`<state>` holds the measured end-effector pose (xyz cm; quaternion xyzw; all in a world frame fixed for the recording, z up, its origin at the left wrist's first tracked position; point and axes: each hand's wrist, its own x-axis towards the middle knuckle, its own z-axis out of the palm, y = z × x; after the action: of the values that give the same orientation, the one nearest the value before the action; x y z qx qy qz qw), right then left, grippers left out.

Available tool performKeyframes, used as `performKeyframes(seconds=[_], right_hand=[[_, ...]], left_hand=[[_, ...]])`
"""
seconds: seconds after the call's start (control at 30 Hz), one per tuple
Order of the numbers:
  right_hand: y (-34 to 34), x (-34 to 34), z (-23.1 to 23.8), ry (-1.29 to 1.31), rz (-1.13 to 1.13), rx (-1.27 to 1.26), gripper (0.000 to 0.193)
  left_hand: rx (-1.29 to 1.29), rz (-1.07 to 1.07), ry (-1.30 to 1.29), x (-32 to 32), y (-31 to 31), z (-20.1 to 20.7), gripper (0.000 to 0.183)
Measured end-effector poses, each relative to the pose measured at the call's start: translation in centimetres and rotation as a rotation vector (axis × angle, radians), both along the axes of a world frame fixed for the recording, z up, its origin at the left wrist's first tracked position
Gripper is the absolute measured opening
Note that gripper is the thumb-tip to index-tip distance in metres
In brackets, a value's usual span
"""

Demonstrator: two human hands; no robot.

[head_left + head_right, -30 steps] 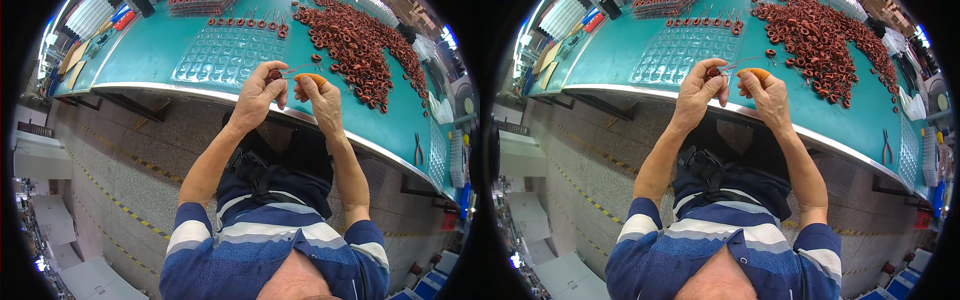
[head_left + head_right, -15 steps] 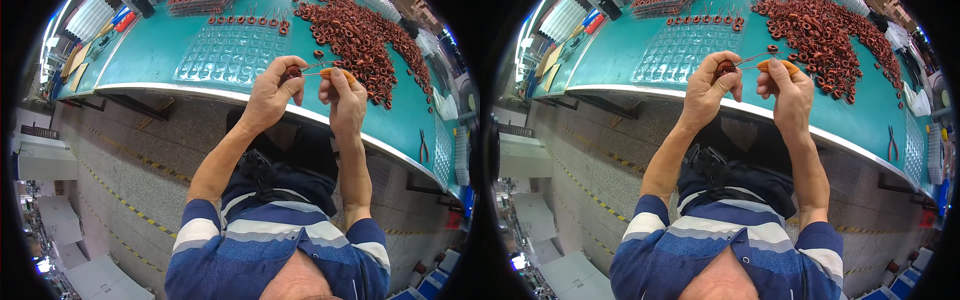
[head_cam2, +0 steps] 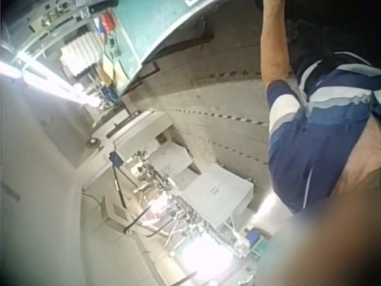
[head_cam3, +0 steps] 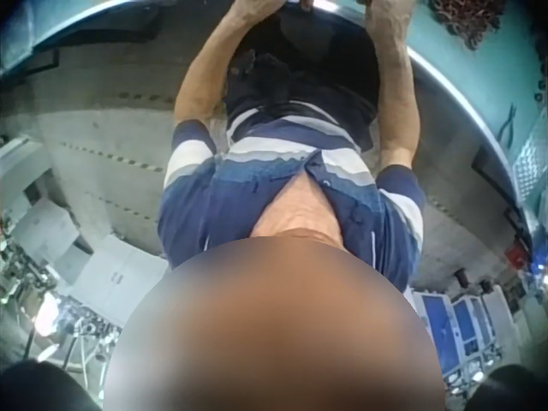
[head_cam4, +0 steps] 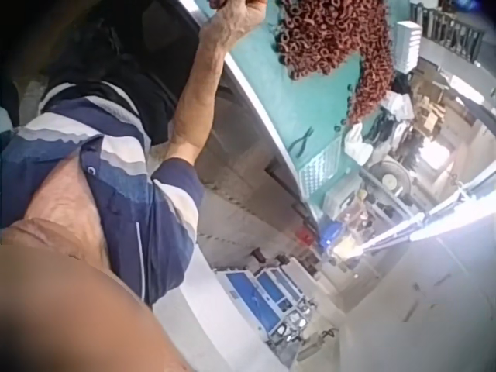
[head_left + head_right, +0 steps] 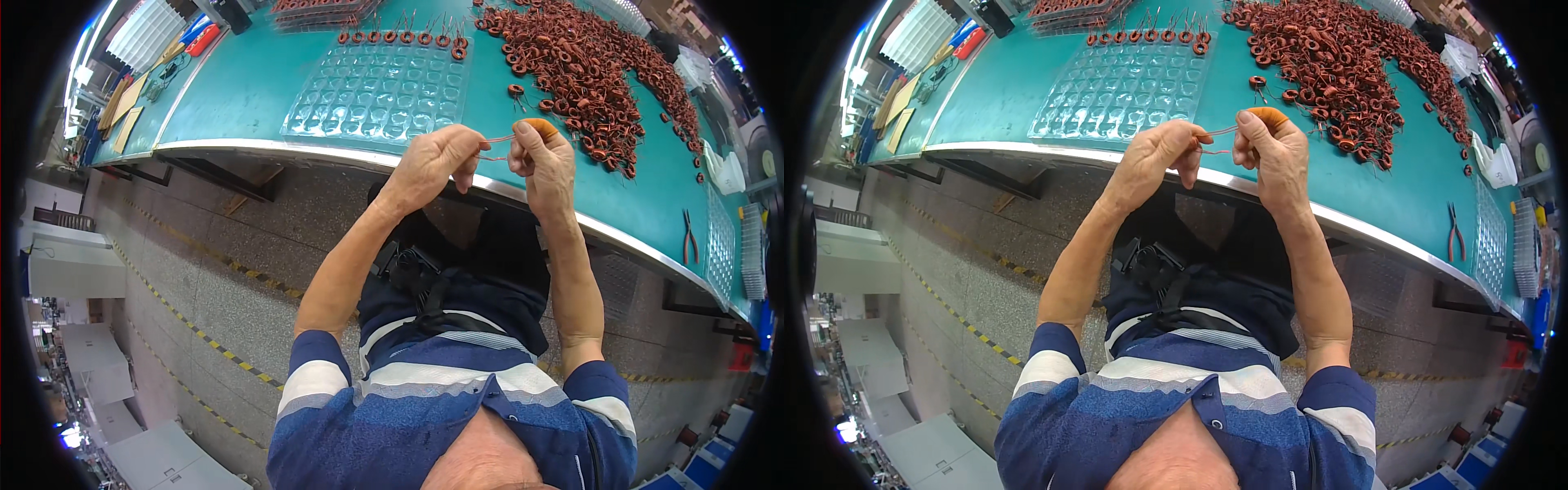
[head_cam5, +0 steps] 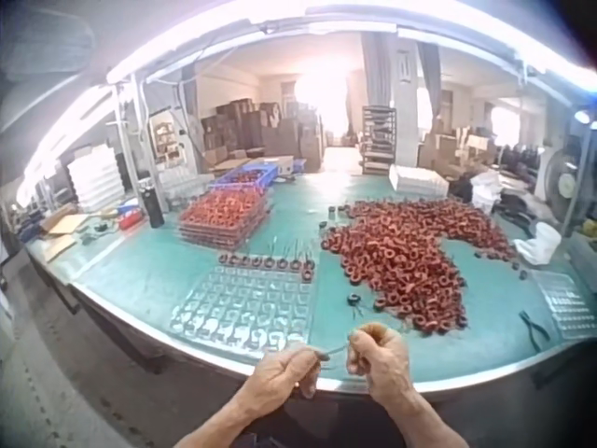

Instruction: The recorder is arranging small electronic coils with wire leads into a clear plastic sorting tray on a workbench.

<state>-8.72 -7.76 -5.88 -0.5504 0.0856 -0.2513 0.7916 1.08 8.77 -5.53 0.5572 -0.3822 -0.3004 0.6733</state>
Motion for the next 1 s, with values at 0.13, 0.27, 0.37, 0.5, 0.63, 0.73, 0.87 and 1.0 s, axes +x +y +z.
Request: performKeyframes(seconds=[0.13, 0.27, 0.37, 0.5, 0.63, 0.73, 0.87, 1.0], right_hand=[[0.1, -0.1, 0.0, 0.036, -0.016, 0.089, 0.024], [1.0, -0.6, 0.7, -0.029, -0.015, -0.045, 0.023], [1.7, -0.8, 1.3, -0.122, -0.126, -0.181, 0.023], [1.8, -0.6, 1.1, -0.150, -0.031, -0.033, 0.023], [3.0, -1.8, 1.2, -0.143, -0.214, -0.428, 0.023], [2.4, -1.0, 1.1, -0.103, -0.167, -0.317, 0.026], [1.9, -1.2, 0.3, -0.079, -0.255, -0.163, 0.032], [2.0, -2.6, -0.3, -0.029, -0.226, -0.128, 0.028]], left_hand=[[0.001, -0.006, -0.148, -0.7, 0.2, -0.1, 0.031], [0.034, 0.002, -0.193, -1.1, 0.5, 0.0, 0.031], [-0.032, 0.020, -0.066, -1.6, 0.3, -0.1, 0.030], [-0.185, -0.027, 0.255, -2.6, 0.1, -0.1, 0.027], [-0.233, 0.009, 0.449, -3.2, -0.4, -0.2, 0.025], [-0.214, 0.038, 0.492, -3.0, -0.8, 0.0, 0.023], [-0.194, 0.116, 0.422, -3.1, -0.8, -0.7, 0.022], [-0.159, 0.195, 0.109, -2.6, -0.8, -1.2, 0.022]])
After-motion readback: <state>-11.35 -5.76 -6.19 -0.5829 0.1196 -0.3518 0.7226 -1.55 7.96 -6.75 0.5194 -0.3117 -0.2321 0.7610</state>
